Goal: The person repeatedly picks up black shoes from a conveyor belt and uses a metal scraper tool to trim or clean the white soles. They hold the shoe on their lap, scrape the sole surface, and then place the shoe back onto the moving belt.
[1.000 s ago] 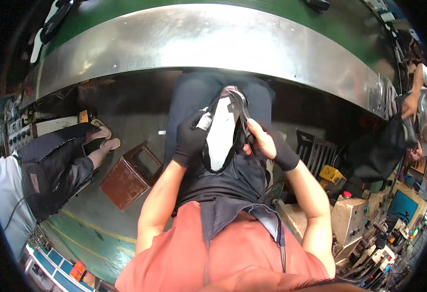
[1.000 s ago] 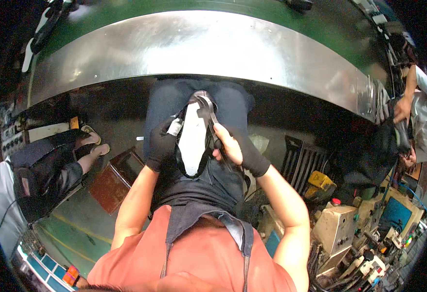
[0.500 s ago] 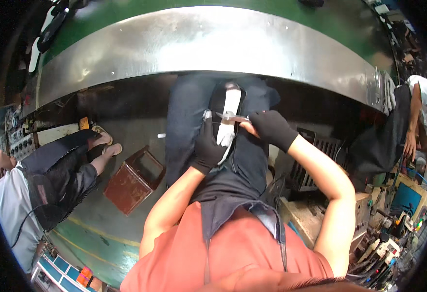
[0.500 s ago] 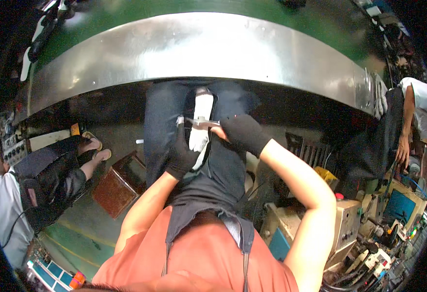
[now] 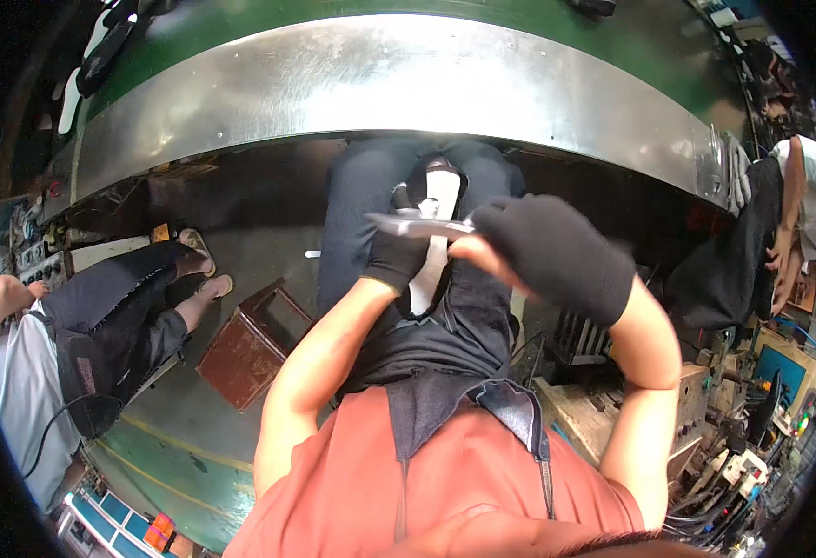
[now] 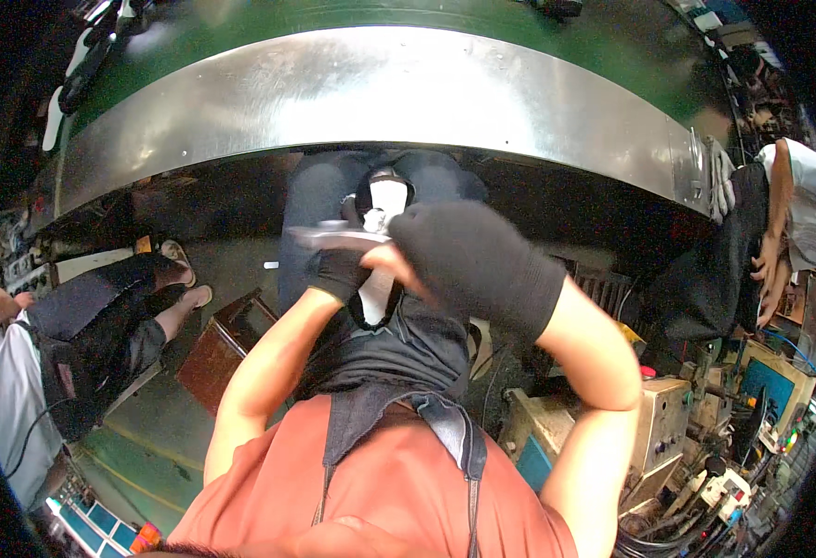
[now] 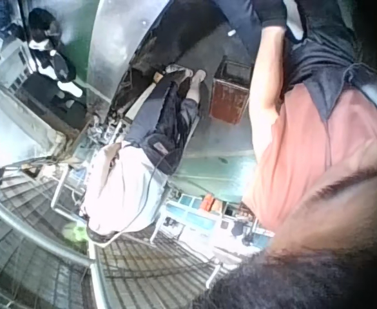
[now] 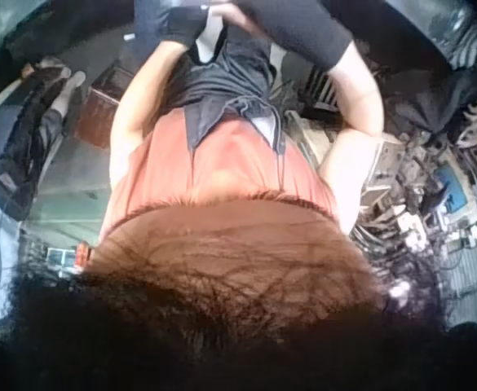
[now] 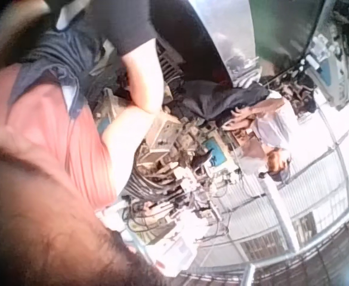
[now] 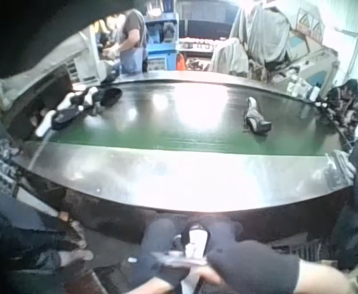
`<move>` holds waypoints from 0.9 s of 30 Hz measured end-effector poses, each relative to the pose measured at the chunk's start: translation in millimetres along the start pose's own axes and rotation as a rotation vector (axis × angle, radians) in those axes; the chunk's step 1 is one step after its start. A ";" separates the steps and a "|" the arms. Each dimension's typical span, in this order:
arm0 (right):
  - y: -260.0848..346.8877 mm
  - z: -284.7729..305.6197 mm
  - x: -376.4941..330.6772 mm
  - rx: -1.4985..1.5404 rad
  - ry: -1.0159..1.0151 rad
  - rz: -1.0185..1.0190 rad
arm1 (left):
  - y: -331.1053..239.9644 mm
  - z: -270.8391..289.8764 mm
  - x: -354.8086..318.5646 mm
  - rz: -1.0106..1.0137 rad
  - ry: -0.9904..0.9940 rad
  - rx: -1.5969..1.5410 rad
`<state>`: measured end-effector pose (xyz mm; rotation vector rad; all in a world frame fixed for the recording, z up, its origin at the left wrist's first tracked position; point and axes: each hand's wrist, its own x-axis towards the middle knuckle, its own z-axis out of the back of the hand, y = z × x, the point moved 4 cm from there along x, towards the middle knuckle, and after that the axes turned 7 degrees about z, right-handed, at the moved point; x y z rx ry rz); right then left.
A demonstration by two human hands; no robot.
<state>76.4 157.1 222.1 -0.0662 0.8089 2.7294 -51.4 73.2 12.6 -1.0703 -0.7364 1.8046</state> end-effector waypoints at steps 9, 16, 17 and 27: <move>-26.4 -178.5 -78.5 0.580 -0.006 -0.356 | 95.7 -44.2 -114.7 0.253 0.295 -0.938; -17.2 -165.7 -101.1 0.659 0.165 -0.453 | 76.3 -49.4 -64.4 0.053 -0.239 -0.215; -12.4 -145.9 -92.2 0.584 0.185 -0.416 | 68.9 -45.3 -62.1 0.079 -0.174 -0.290; -39.3 -153.9 -93.0 0.380 -0.026 -0.262 | 41.4 -2.4 -88.7 0.026 0.300 -0.223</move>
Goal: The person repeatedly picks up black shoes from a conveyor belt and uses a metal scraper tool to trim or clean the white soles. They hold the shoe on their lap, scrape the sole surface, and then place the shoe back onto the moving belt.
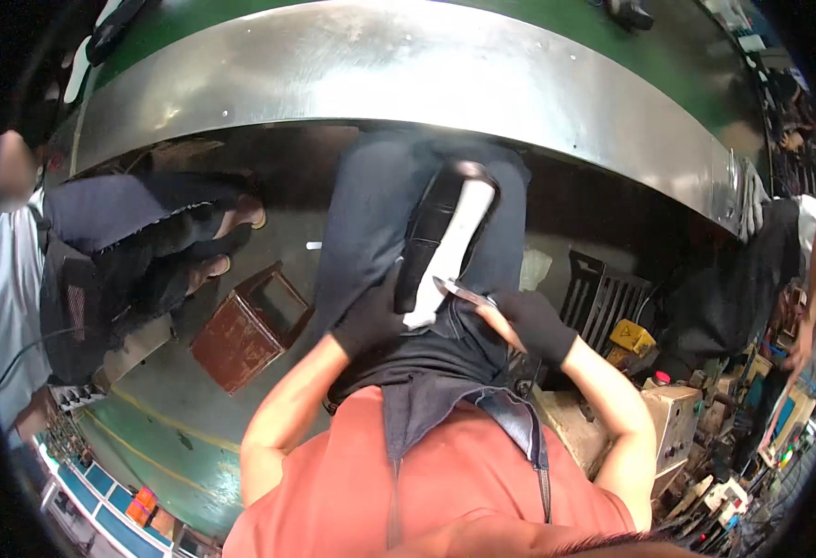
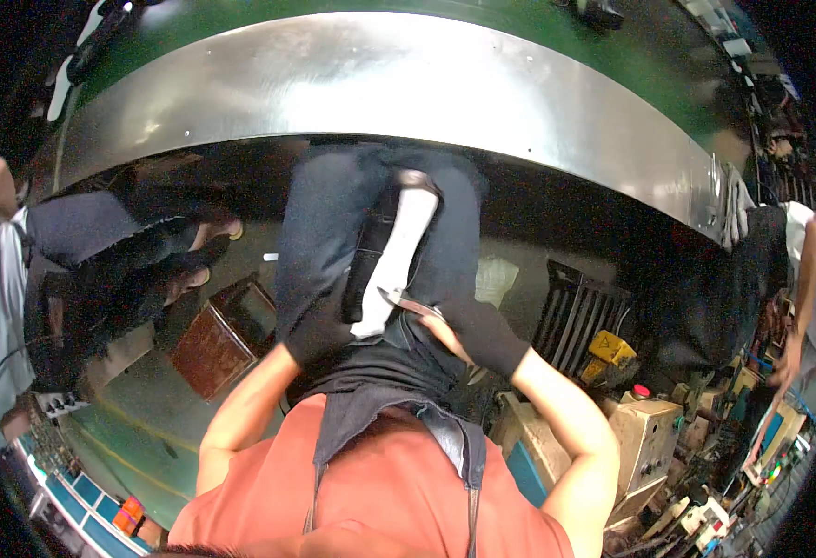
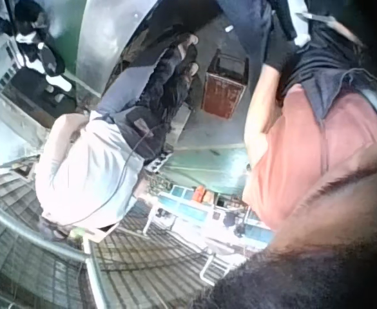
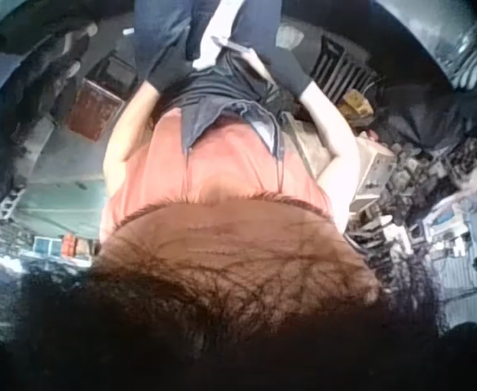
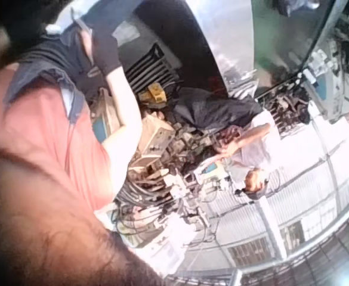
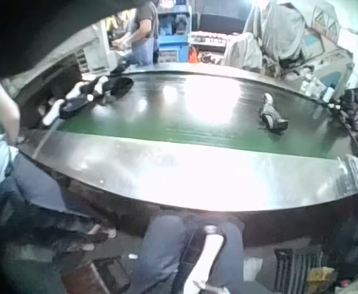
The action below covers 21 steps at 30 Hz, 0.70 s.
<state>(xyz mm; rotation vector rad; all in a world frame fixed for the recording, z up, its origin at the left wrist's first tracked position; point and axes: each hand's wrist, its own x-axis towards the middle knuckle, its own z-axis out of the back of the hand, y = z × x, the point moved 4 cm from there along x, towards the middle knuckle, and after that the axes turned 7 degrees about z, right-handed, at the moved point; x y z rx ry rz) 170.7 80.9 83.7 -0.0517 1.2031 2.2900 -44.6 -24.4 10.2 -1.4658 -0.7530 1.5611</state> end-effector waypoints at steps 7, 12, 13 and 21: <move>35.4 5.7 -60.6 -0.058 -0.094 0.041 | -152.1 136.1 -44.2 -0.087 -0.326 -0.078; 71.0 16.0 -31.7 -0.088 -0.097 0.217 | -96.9 23.2 51.8 -0.275 -0.475 0.062; 70.6 17.8 -31.5 -0.089 -0.110 0.230 | -61.1 1.9 50.7 -0.322 -0.466 0.088; -8.3 8.8 -27.3 0.221 0.038 -0.210 | -23.6 -16.9 27.2 -0.215 -0.235 0.014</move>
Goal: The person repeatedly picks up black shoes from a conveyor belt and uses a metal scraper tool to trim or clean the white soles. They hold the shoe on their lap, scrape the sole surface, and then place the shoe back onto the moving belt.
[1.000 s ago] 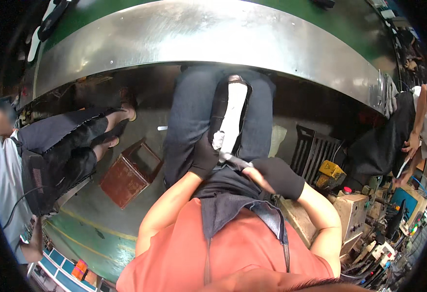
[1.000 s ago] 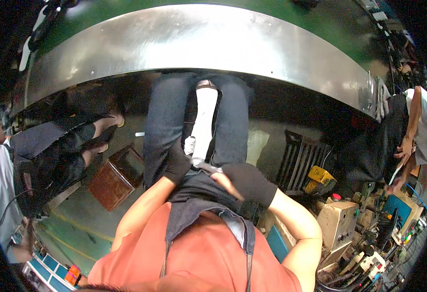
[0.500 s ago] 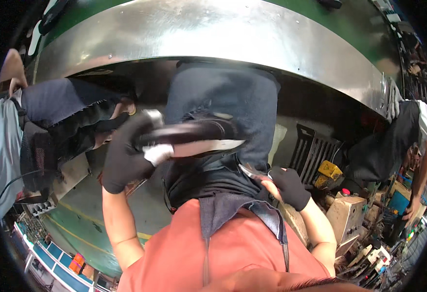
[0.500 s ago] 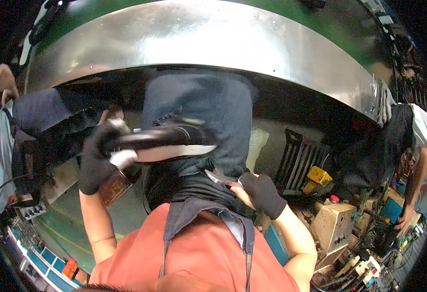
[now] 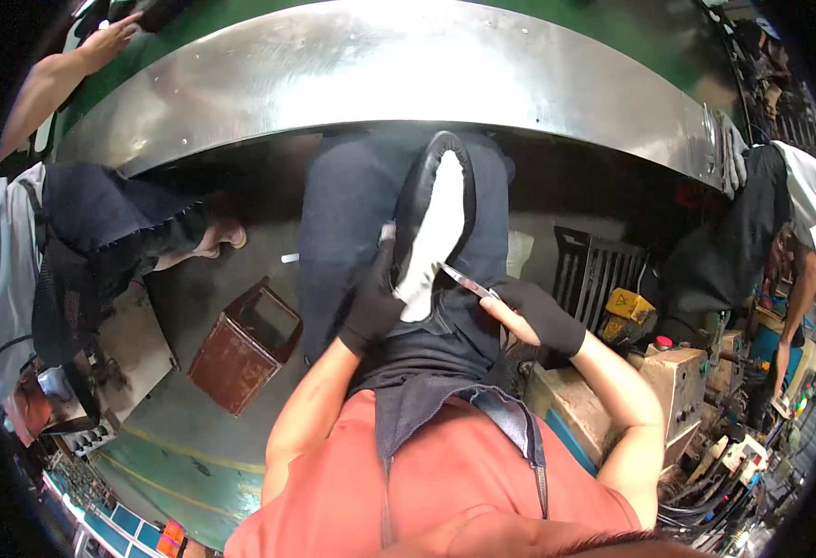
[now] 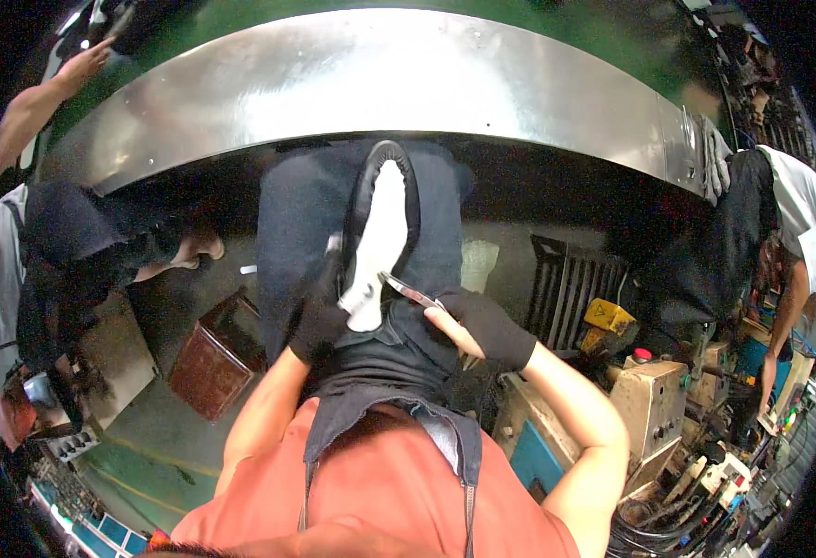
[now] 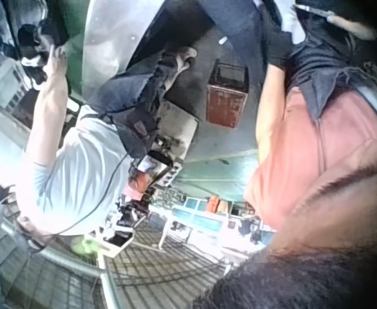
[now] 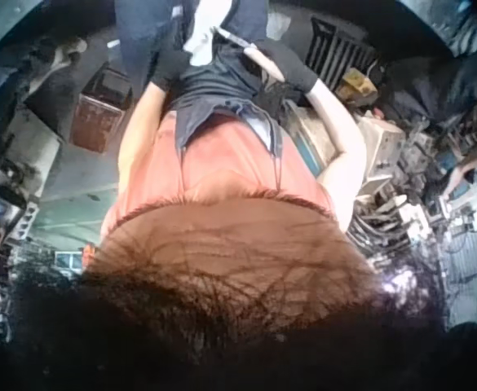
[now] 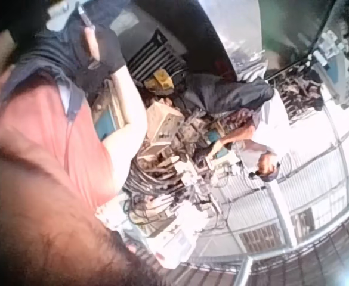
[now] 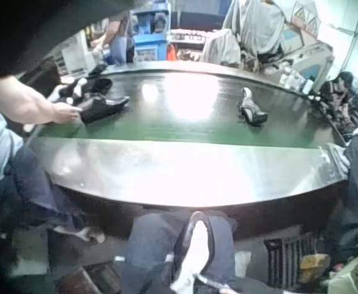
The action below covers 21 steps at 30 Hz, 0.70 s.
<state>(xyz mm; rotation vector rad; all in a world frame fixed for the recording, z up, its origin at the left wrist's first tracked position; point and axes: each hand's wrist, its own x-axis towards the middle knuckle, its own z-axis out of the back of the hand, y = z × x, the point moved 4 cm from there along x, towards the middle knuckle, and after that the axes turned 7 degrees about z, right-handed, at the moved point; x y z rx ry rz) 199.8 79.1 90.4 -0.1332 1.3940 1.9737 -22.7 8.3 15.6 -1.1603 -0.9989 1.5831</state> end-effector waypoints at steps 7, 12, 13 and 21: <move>72.9 5.9 31.8 -0.773 0.143 0.042 | -4.5 -14.7 -20.7 0.079 0.075 -0.118; -3.0 32.0 70.9 -0.888 -0.099 0.597 | 11.2 -9.6 -1.8 0.047 0.104 0.038; -14.5 34.8 79.0 -0.889 -0.091 0.722 | 10.2 -8.3 1.4 0.025 0.084 0.058; 10.8 56.3 86.5 -0.679 0.191 0.325 | 67.3 -26.0 56.6 -0.020 -0.033 -0.251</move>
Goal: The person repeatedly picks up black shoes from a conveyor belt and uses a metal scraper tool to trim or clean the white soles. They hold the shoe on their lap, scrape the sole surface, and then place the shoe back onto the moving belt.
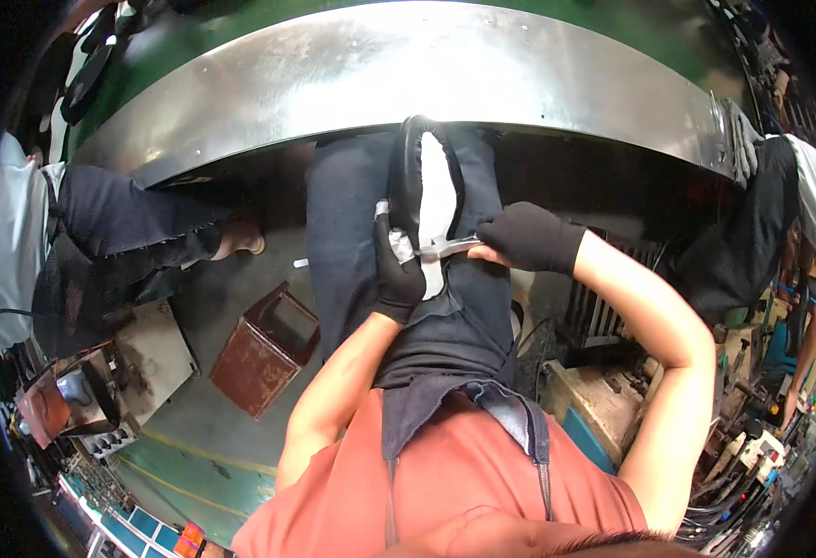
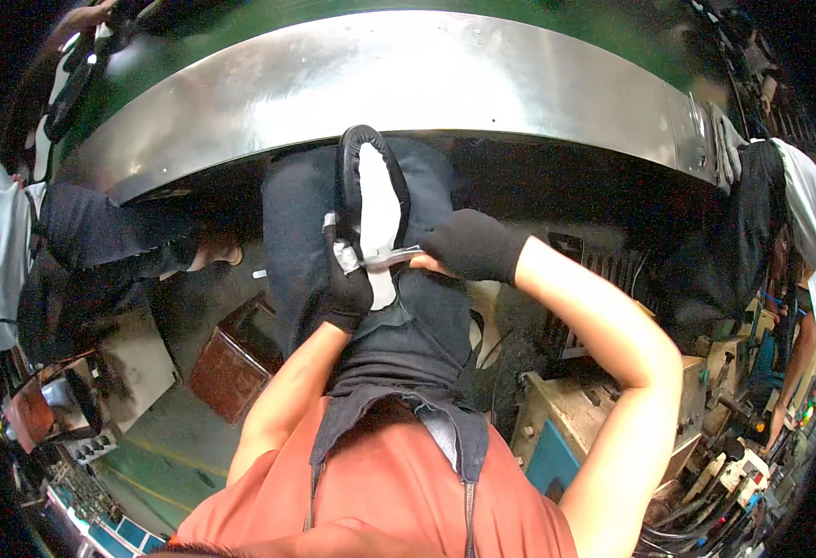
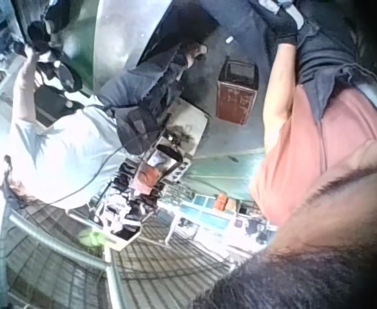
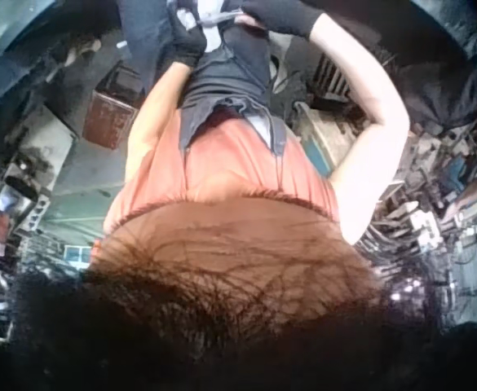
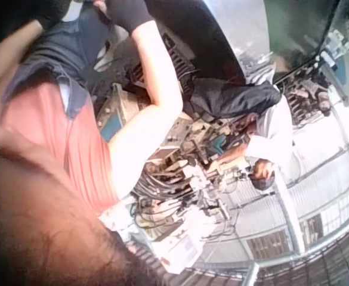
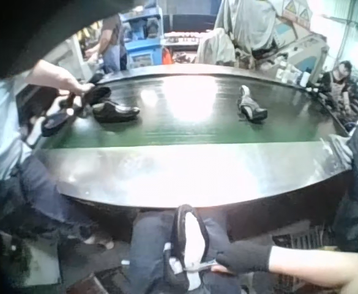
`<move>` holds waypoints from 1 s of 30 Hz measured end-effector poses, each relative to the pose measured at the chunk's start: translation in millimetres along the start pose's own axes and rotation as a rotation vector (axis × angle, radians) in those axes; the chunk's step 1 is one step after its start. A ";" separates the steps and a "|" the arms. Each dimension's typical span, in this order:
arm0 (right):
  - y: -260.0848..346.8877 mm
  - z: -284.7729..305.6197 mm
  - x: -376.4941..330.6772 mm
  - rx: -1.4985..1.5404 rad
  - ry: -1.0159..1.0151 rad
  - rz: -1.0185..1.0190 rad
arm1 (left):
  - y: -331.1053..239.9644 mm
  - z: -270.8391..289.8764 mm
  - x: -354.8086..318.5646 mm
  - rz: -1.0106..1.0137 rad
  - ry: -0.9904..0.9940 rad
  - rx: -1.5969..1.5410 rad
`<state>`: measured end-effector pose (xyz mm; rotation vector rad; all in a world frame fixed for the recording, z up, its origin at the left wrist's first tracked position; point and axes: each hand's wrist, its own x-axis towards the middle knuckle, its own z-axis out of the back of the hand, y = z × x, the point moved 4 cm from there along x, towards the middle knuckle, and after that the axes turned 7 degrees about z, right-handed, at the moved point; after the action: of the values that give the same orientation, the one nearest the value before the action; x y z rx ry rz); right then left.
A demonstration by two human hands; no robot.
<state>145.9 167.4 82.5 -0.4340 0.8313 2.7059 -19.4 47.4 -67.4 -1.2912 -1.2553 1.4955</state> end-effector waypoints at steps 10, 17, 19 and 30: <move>158.2 10.9 17.2 -0.390 -0.131 0.394 | -7.5 13.1 4.7 0.195 0.023 -0.178; 60.5 -29.8 -17.4 0.657 -0.239 -0.280 | -60.8 43.8 -11.5 0.303 0.164 -0.025; 48.6 -35.3 -29.2 0.819 -0.140 -0.430 | -78.4 29.5 -9.6 0.659 0.185 -0.305; 63.3 3.5 -27.9 -0.280 -0.528 -0.124 | -73.7 6.1 18.8 0.363 -0.072 -0.226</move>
<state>149.0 114.2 126.7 0.1739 0.2729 2.6304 -31.9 79.7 0.6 -1.6987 -1.3157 1.6978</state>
